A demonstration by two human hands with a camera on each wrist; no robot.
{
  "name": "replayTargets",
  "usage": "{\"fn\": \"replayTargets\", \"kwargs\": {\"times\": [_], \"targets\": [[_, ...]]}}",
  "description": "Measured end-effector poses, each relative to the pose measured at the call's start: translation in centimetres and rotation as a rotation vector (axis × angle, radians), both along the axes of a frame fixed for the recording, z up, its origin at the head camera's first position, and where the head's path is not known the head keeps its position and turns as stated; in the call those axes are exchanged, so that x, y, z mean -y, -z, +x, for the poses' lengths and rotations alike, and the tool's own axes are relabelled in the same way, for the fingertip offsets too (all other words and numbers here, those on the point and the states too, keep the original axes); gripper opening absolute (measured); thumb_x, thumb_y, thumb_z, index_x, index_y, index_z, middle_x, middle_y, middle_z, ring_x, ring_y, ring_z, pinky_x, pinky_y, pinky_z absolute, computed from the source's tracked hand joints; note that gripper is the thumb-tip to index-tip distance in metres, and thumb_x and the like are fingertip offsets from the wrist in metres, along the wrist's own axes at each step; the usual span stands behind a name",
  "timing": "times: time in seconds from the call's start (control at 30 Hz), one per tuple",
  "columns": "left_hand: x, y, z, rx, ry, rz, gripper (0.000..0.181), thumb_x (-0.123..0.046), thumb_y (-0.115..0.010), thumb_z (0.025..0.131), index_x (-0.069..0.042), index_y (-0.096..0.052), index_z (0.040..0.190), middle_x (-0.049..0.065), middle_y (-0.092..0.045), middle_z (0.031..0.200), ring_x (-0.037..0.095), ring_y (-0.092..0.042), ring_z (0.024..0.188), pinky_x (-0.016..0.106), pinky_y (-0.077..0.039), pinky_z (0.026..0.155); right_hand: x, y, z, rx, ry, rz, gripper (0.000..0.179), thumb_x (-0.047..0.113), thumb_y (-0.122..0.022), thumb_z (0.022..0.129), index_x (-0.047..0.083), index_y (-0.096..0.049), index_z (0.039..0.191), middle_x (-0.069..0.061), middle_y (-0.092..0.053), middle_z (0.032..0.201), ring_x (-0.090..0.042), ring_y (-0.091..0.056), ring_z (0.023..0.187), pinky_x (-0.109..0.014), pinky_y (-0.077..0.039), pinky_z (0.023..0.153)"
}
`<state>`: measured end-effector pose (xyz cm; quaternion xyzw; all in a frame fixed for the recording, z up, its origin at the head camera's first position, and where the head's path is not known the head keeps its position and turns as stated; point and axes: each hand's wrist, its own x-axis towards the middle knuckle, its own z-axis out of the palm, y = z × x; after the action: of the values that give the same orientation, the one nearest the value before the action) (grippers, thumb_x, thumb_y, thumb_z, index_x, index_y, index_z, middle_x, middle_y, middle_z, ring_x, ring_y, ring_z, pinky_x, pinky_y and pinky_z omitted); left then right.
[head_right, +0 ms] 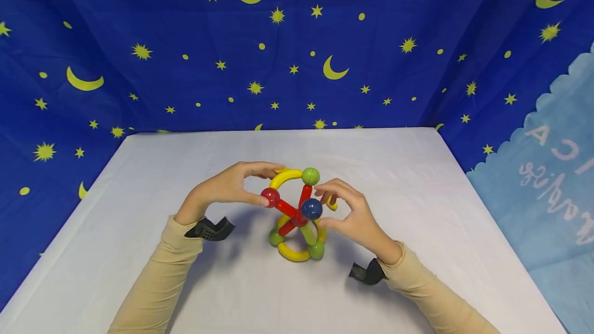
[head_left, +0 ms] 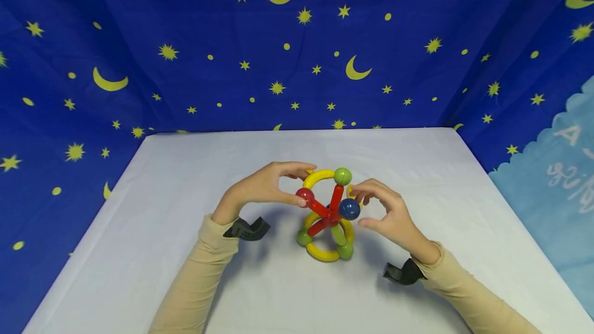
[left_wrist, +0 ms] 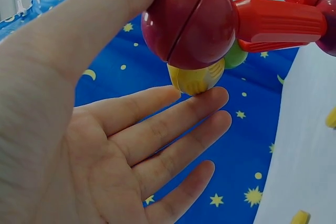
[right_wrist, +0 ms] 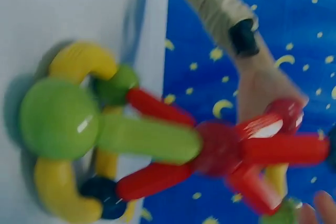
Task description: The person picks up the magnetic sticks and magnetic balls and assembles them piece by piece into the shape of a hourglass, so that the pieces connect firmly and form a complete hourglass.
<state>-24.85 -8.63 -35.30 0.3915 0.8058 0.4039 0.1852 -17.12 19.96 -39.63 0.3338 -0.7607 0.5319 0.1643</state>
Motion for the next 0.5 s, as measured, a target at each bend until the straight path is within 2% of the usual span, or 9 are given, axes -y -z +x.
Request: {"fn": "replayTargets", "kwargs": {"times": [0.03,0.1,0.17,0.2,0.3,0.4,0.5], "targets": [[0.0,0.0,0.0,0.001,-0.001,-0.006,0.070,-0.037,-0.076,0.078,-0.022,-0.047,0.141,0.001,-0.059,0.131,0.023,-0.052,0.121,0.051,-0.038,0.106,-0.2,0.2,-0.4,0.017,0.061,-0.009,0.037,0.015,-0.072,0.084,-0.008,-0.061,0.111,-0.010,-0.064,0.099,-0.008,-0.057,0.085,-0.019,-0.046,0.074],[-0.1,0.0,-0.1,0.002,-0.003,-0.011,0.070,-0.036,-0.076,0.078,-0.021,-0.047,0.141,0.001,-0.059,0.131,0.022,-0.052,0.121,0.050,-0.038,0.106,-0.6,0.9,-1.6,0.096,0.211,0.051,0.029,0.014,-0.068,0.088,-0.006,-0.063,0.107,-0.014,-0.065,0.093,-0.008,-0.058,0.078,-0.018,-0.047,0.070],[-0.1,0.0,-0.1,0.000,-0.004,-0.010,0.069,-0.035,-0.076,0.078,-0.020,-0.049,0.140,0.001,-0.059,0.130,0.020,-0.051,0.120,0.050,-0.039,0.106,-0.8,1.7,-2.9,0.237,0.333,0.187,0.025,0.011,-0.068,0.086,-0.003,-0.064,0.106,-0.014,-0.066,0.089,-0.008,-0.057,0.073,-0.017,-0.047,0.066],[-0.1,0.0,-0.1,0.000,-0.004,-0.008,0.068,-0.034,-0.076,0.078,-0.020,-0.049,0.139,0.000,-0.059,0.130,0.020,-0.051,0.119,0.050,-0.039,0.106,-1.0,2.3,-3.7,0.302,0.366,0.268,0.028,0.011,-0.071,0.084,-0.003,-0.063,0.107,-0.014,-0.066,0.088,-0.009,-0.057,0.072,-0.018,-0.047,0.063],[-0.1,0.1,0.0,0.005,-0.003,-0.007,0.068,-0.033,-0.076,0.079,-0.020,-0.050,0.139,0.000,-0.060,0.130,0.019,-0.051,0.118,0.049,-0.039,0.106,-1.4,4.1,-5.6,0.446,0.351,0.468,0.044,0.008,-0.074,0.077,-0.007,-0.057,0.115,-0.015,-0.063,0.081,-0.014,-0.054,0.066,-0.023,-0.044,0.059],[0.0,0.0,0.1,0.009,-0.001,-0.011,0.067,-0.033,-0.076,0.079,-0.019,-0.049,0.139,-0.001,-0.060,0.129,0.019,-0.051,0.118,0.049,-0.039,0.105,-1.6,5.4,-6.7,0.527,0.315,0.525,0.052,0.003,-0.073,0.074,-0.010,-0.053,0.121,-0.013,-0.060,0.074,-0.016,-0.051,0.062,-0.025,-0.042,0.055],[0.1,-0.2,0.2,0.001,-0.001,-0.015,0.067,-0.033,-0.076,0.079,-0.019,-0.050,0.139,-0.001,-0.061,0.128,0.019,-0.051,0.119,0.049,-0.039,0.105,-1.7,5.7,-7.1,0.550,0.328,0.521,0.051,0.003,-0.072,0.076,-0.010,-0.053,0.121,-0.011,-0.060,0.072,-0.014,-0.050,0.058,-0.025,-0.042,0.053]]}}
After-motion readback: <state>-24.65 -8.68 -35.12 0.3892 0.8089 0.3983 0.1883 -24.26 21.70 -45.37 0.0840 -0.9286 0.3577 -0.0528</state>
